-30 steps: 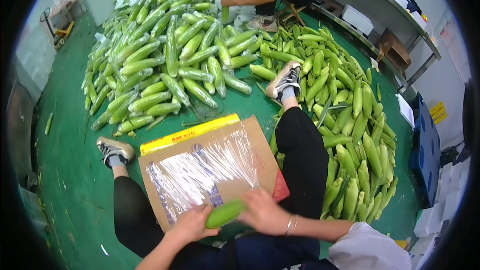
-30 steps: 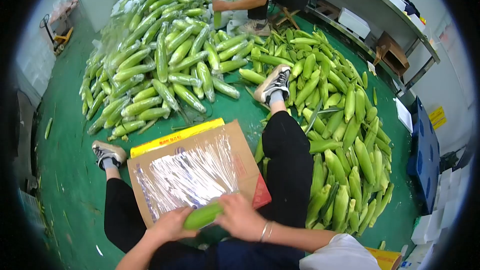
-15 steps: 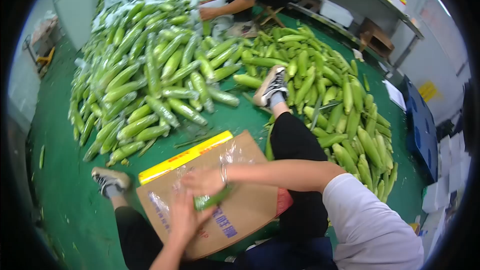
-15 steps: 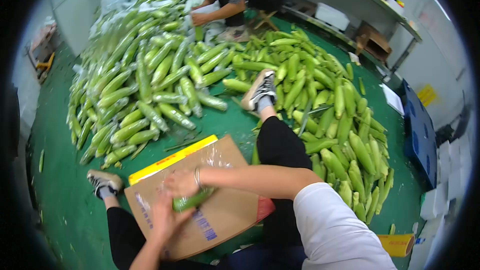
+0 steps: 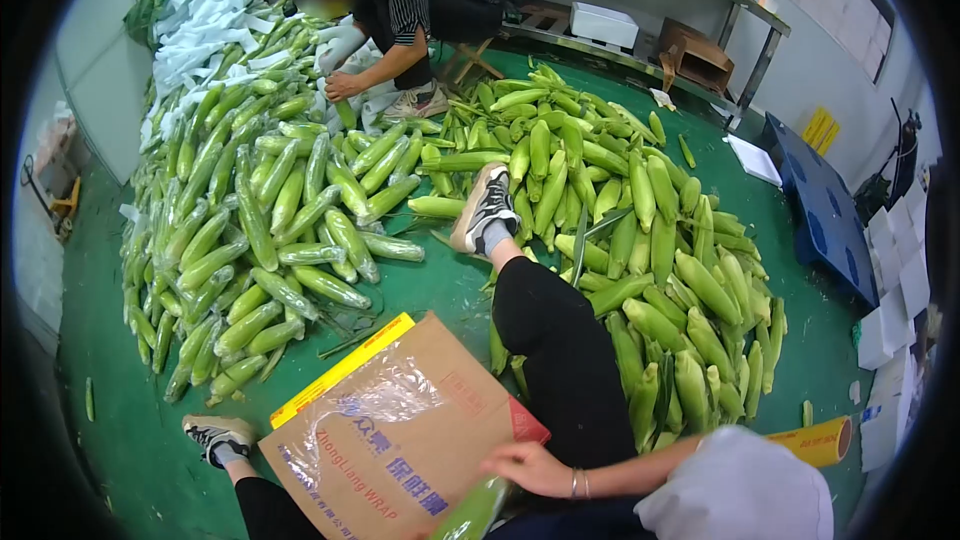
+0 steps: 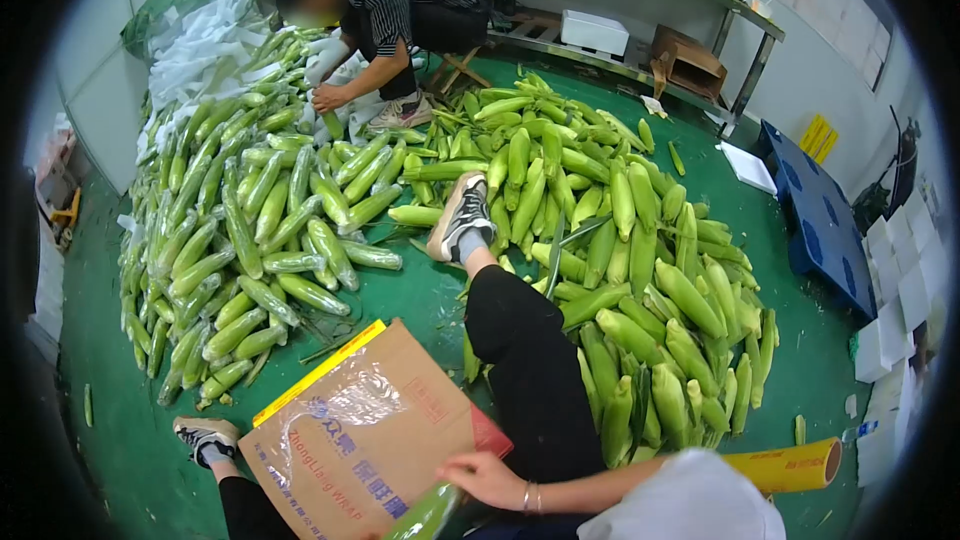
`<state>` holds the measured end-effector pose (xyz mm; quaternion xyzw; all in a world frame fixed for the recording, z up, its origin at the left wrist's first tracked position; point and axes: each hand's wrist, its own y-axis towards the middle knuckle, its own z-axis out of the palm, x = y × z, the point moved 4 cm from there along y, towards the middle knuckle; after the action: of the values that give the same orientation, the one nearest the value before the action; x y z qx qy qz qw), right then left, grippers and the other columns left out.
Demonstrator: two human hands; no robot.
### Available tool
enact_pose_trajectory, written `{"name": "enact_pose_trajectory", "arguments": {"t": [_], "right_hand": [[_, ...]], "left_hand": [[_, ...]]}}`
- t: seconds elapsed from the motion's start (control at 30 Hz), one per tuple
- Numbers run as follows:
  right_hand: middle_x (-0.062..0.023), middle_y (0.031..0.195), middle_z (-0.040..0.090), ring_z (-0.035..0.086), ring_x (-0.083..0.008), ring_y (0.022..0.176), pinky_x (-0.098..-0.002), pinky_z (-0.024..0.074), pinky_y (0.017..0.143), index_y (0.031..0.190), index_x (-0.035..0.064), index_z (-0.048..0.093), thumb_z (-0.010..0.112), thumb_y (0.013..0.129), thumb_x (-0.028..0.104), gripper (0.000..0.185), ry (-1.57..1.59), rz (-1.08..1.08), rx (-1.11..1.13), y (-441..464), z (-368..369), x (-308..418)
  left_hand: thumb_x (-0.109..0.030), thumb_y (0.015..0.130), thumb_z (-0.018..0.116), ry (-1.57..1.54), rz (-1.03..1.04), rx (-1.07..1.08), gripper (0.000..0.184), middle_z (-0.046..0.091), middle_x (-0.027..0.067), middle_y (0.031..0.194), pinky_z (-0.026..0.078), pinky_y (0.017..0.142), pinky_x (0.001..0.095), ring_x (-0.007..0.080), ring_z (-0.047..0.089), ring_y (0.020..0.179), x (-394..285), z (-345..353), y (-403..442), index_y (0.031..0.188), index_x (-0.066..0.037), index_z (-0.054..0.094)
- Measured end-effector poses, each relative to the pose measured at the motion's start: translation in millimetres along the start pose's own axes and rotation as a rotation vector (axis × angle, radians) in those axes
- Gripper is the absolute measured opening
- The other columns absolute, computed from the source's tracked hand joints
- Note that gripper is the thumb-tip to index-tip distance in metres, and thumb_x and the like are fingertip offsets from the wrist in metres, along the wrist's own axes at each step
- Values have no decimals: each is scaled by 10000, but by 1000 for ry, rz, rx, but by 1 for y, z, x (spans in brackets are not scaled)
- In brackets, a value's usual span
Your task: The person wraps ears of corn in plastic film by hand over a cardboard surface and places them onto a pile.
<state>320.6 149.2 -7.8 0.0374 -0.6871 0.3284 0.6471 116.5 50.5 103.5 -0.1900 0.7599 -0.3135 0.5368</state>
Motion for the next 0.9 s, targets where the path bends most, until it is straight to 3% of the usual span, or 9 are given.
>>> {"name": "enact_pose_trajectory", "arguments": {"t": [0.13, 0.2, 0.33, 0.4, 0.47, 0.6, 0.67, 0.8, 0.9], "right_hand": [[-64, 919, 633, 604, -150, 754, -314, 511, 625, 1040, 15, 599, 524, 959, 266, 274, 746, 420, -217, 29, -16, 23], [-63, 910, 593, 594, -164, 715, -335, 508, 576, 1092, 41, 535, 424, 994, 328, 323, 658, 537, 79, 51, -12, 53], [-115, 904, 623, 611, -210, 699, -375, 524, 596, 1100, 25, 522, 383, 984, 312, 339, 408, 716, 527, 155, -57, 88], [-178, 896, 648, 641, -281, 739, -428, 524, 636, 1121, -8, 515, 449, 930, 227, 310, -568, 191, 582, 266, -104, 96], [-257, 912, 630, 647, -389, 821, -453, 531, 733, 1185, -74, 455, 541, 796, 117, 442, -1119, -382, -109, 352, -158, 173], [-232, 1331, 448, 463, -327, 1243, -465, 389, 1003, 1352, -26, 369, 621, 792, 228, 665, -1547, -307, -658, 556, -265, 170], [-200, 1337, 486, 521, -322, 1191, -435, 356, 1051, 1327, -16, 429, 743, 716, 450, 830, -1625, -158, -559, 595, -280, 170], [-126, 1311, 556, 567, -286, 1162, -399, 423, 993, 1287, 31, 521, 805, 635, 481, 842, -1535, 205, -423, 648, -293, 171], [-126, 1224, 626, 611, -283, 1112, -371, 513, 882, 1198, 71, 618, 864, 569, 398, 750, -1199, 329, -386, 649, -305, 161]], "left_hand": [[-194, 819, 711, -89, 484, -663, 487, 646, 158, 1040, 499, 791, 357, 231, 604, 902, -70, -15, 40, 1200, 62, 545], [-269, 783, 702, -924, 963, -386, 588, 604, 183, 997, 498, 837, 354, 240, 591, 950, -100, -24, 114, 1228, 15, 442], [-267, 854, 628, -624, 915, -323, 399, 624, 167, 889, 509, 643, 336, 240, 635, 758, -207, -32, 217, 1110, -7, 466], [-203, 870, 625, -704, 774, -250, 306, 631, 137, 815, 505, 576, 316, 214, 624, 645, -228, -72, 304, 1062, -8, 488], [-216, 878, 642, -699, 807, -452, 303, 630, 117, 780, 507, 557, 318, 205, 612, 590, -252, -132, 393, 1051, -6, 508], [-505, 831, 665, -629, 770, -1083, 748, 585, 197, 1113, 472, 852, 408, 306, 576, 998, -304, -283, 541, 1216, 100, 455], [-494, 802, 673, -856, 776, -968, 811, 538, 250, 1193, 454, 880, 412, 331, 572, 977, -309, -317, 581, 1235, 138, 408], [-186, 716, 674, 396, 851, -960, 416, 608, 243, 1020, 479, 868, 418, 364, 606, 952, -268, -170, 629, 1051, 43, 585], [-271, 671, 772, 1144, 841, -408, 674, 563, 127, 1183, 324, 1032, 511, 291, 486, 1196, -244, -88, 680, 1258, -59, 517]]}}
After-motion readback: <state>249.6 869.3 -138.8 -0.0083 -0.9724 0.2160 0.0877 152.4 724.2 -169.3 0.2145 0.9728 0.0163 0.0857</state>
